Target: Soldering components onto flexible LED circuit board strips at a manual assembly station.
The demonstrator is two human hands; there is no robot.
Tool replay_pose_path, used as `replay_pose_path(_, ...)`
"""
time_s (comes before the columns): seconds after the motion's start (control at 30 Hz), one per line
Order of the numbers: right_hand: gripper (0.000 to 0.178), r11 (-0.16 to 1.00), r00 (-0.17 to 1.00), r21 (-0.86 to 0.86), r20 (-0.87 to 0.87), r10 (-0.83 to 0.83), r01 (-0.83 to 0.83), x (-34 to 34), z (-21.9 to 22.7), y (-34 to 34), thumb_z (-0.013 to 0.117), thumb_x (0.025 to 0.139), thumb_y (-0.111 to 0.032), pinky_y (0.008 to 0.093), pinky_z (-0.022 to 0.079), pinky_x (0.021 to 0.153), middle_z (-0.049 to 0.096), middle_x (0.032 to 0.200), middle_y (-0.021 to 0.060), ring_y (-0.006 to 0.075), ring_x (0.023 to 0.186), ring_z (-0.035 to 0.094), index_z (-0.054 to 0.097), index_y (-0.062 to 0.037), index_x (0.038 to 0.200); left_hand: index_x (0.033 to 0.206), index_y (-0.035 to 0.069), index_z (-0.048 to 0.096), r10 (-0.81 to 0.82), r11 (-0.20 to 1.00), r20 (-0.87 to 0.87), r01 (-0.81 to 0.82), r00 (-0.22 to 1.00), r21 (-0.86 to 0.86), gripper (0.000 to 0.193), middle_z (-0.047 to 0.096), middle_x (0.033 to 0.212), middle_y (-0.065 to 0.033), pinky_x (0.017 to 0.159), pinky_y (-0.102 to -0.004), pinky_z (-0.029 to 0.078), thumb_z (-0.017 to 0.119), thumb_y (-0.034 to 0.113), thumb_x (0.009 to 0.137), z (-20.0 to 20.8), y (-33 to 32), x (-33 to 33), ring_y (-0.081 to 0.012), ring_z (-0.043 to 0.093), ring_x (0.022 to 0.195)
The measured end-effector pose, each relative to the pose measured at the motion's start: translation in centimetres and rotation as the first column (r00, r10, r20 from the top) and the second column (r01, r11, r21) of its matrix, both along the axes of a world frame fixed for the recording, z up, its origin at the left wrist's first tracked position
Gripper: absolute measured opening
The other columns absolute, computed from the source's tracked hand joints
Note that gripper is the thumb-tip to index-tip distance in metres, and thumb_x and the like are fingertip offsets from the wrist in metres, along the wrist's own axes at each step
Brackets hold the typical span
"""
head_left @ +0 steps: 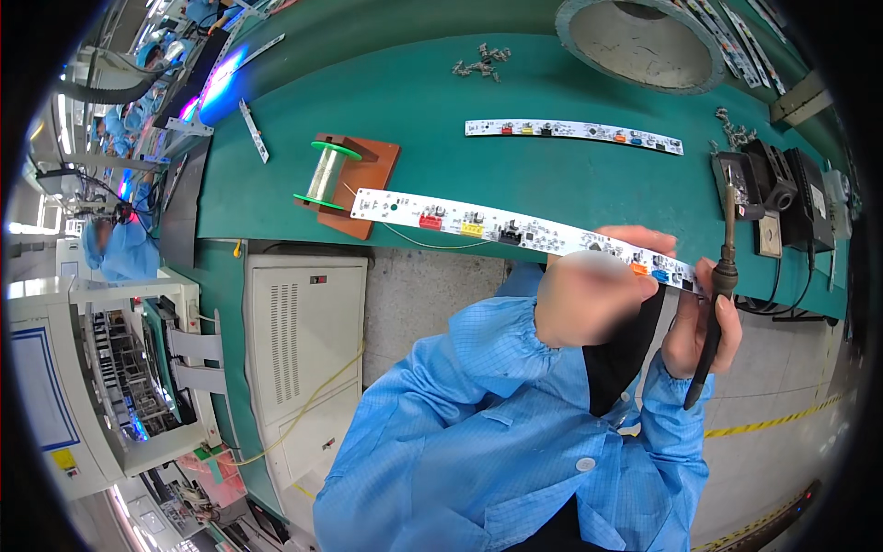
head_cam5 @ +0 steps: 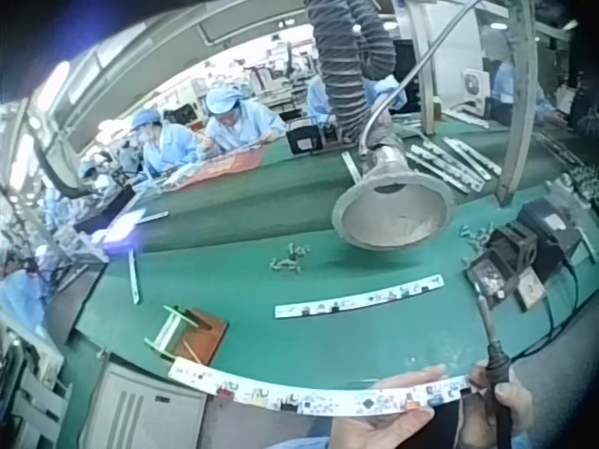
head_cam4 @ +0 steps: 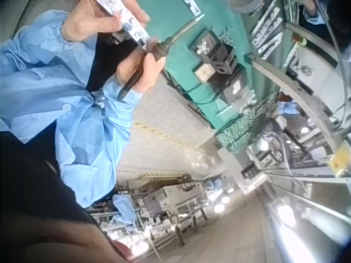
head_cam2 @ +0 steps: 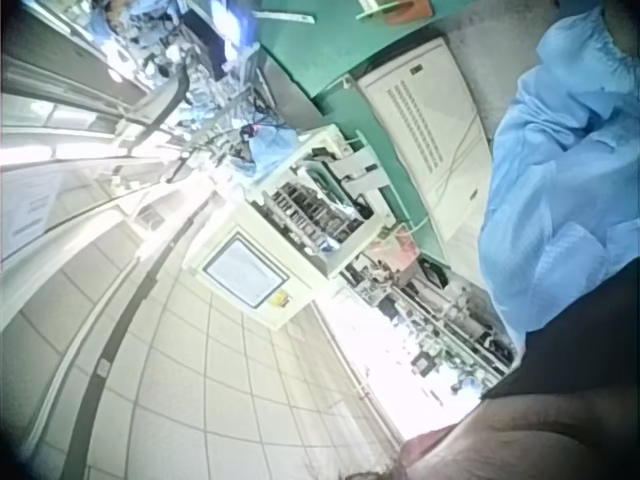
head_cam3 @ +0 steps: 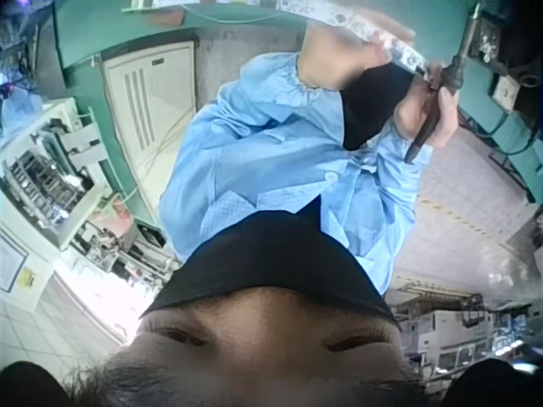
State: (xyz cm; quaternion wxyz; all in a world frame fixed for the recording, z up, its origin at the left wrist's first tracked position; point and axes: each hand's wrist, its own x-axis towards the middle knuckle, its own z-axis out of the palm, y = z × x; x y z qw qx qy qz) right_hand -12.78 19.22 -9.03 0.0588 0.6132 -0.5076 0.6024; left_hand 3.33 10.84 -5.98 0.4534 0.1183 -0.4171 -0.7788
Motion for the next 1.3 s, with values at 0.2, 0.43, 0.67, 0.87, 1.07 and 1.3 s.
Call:
replay_pose_path(0.2, 0.064, 0.999, 0.995, -0.018, 0.093, 0.037, -0.035, 0.0, -0.8, -0.9, 0.061, 0.082, 0.021, 0.0534, 0.049, 0.1, 0.058, 0.127, 0.0318, 0.042, 0.117, 0.062, 0.042, -0.009, 0.136, 0.123, -0.007, 0.058, 0.072, 0.997, 0.141, -0.07, 0.987, -0.014, 0.033, 0.067, 0.116, -0.0197, 0.092, -0.0339, 0.054, 0.063, 0.001, 0.091, 0.9, -0.9, 0.0, -0.0231, 0.066, 0.107)
replay_pose_path(0.43, 0.054, 0.999, 0.983, 0.015, 0.175, 0.046, -0.05, -2.0, -1.5, -1.2, 0.058, 0.085, 0.014, 0.0544, 0.049, 0.099, 0.054, 0.133, 0.0273, 0.0425, 0.119, 0.059, 0.044, -0.002, 0.134, 0.11, 0.0, 0.062, 0.25, 0.933, 0.422, -0.333, 0.872, 0.136, 0.029, 0.068, 0.098, -0.0097, 0.082, -0.0294, 0.051, 0.063, 0.024, 0.095, 6.5, -22.2, 8.5, -0.0181, 0.064, 0.088)
replay_pose_path(0.67, 0.05, 0.999, 0.984, 0.022, 0.174, 0.025, -0.029, -2.4, -2.9, -2.3, 0.06, 0.086, 0.01, 0.0471, 0.053, 0.088, 0.057, 0.129, 0.0266, 0.0382, 0.114, 0.063, 0.046, -0.0024, 0.134, 0.143, -0.003, 0.043, 0.324, 0.772, 0.473, 0.06, 0.819, -0.633, 0.077, 0.042, 0.149, -0.0201, 0.098, -0.0403, 0.05, 0.075, -0.001, 0.073, 3.8, -4.8, 6.9, -0.0296, 0.062, 0.117)
replay_pose_path(0.87, 0.047, 0.995, 0.981, 0.102, 0.194, -0.029, 0.009, -3.7, -3.7, -2.9, 0.058, 0.089, 0.006, 0.0422, 0.05, 0.092, 0.059, 0.127, 0.0295, 0.0281, 0.104, 0.063, 0.046, 0.0, 0.135, 0.127, -0.005, 0.057, 0.567, 0.67, 0.461, -0.056, 0.683, -0.741, 0.058, 0.059, 0.129, -0.0217, 0.086, -0.0342, 0.054, 0.075, -0.005, 0.072, 0.1, -3.1, 6.5, -0.0269, 0.068, 0.097)
replay_pose_path(1.07, 0.047, 0.981, 0.958, 0.184, 0.262, -0.113, 0.066, -3.7, -4.8, -3.5, 0.059, 0.09, 0.006, 0.0412, 0.05, 0.092, 0.059, 0.129, 0.0291, 0.0257, 0.101, 0.061, 0.046, 0.0012, 0.135, 0.111, -0.004, 0.066, 0.363, 0.805, 0.506, 0.011, 0.782, -0.594, 0.037, 0.066, 0.113, -0.0193, 0.078, -0.0352, 0.056, 0.074, -0.003, 0.075, -3.6, -0.1, 5.2, -0.0286, 0.069, 0.09)
replay_pose_path(1.3, 0.046, 0.981, 0.968, 0.174, 0.217, -0.128, 0.09, -3.3, -4.5, -3.5, 0.061, 0.091, 0.002, 0.0393, 0.05, 0.089, 0.06, 0.128, 0.0277, 0.0244, 0.097, 0.061, 0.047, -0.0001, 0.135, 0.106, 0.001, 0.067, 0.053, 0.797, 0.844, 0.487, 0.534, -0.358, 0.028, 0.066, 0.11, -0.0166, 0.086, -0.0451, 0.053, 0.062, 0.023, 0.09, -16.6, 5.7, -1.5, -0.0356, 0.063, 0.103)
